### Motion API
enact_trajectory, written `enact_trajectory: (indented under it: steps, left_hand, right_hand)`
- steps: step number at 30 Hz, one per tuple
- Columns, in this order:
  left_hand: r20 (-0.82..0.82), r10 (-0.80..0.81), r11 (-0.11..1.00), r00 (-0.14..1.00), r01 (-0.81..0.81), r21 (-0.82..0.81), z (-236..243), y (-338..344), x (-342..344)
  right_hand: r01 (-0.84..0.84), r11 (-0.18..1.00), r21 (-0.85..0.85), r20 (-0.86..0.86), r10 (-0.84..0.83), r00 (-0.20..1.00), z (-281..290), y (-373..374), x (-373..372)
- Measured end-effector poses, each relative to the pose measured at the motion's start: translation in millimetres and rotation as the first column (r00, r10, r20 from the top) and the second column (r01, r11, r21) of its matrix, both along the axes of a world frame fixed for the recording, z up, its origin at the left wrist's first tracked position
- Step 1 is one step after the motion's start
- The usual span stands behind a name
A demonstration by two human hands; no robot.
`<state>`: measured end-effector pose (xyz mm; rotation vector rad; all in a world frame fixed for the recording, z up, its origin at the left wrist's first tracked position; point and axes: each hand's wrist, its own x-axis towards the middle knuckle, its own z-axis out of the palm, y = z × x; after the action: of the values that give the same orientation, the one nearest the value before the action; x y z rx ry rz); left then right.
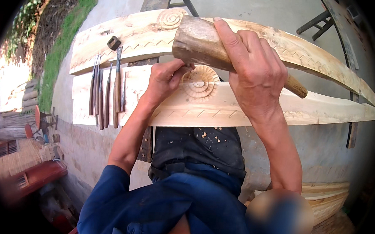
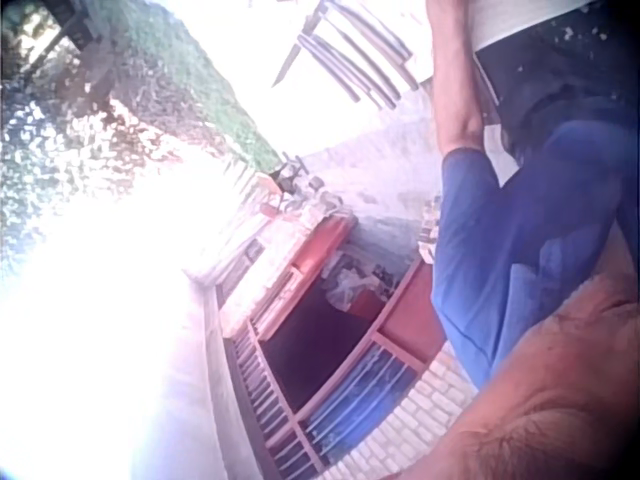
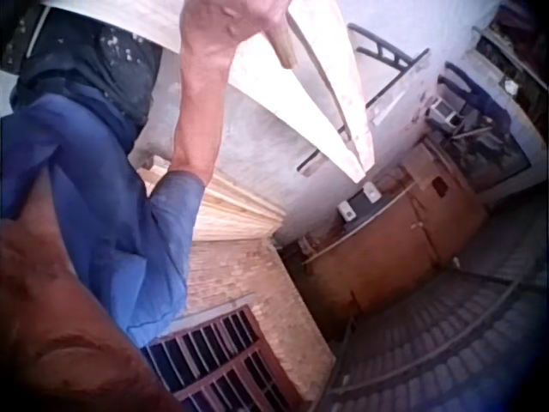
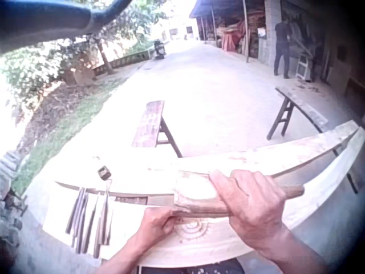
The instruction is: The person carves a circular decorative pattern into a wooden plank using a chisel and a wooden mallet.
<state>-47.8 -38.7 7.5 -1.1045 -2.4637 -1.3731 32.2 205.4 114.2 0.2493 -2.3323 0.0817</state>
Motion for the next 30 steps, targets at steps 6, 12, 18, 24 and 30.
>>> enact_trajectory:
  steps: [6,12,18,24,30]
  left_hand:
    - [-0.028,-0.003,1.0,1.0,0.002,-0.012,3,2,1]
    - [-0.135,-0.028,1.0,0.99,0.027,-0.013,2,5,0]
    - [0.067,0.214,0.919,0.974,-0.224,0.323,-19,1,3]
    - [0.048,0.248,0.932,0.967,-0.252,0.261,-24,-11,13]
    - [-0.025,0.223,0.95,0.975,-0.211,0.232,-20,-4,14]
  right_hand:
    - [-0.21,0.52,-0.828,-0.205,0.067,0.976,30,-15,19]
    - [0.025,0.997,-0.07,0.043,-0.022,0.999,9,1,4]
    - [0.103,0.663,-0.741,0.139,0.002,0.99,-11,-12,42]
    - [0.342,0.497,-0.798,0.376,-0.034,0.926,-34,-11,63]
    - [0.296,0.529,-0.795,0.356,0.012,0.934,-37,-12,62]
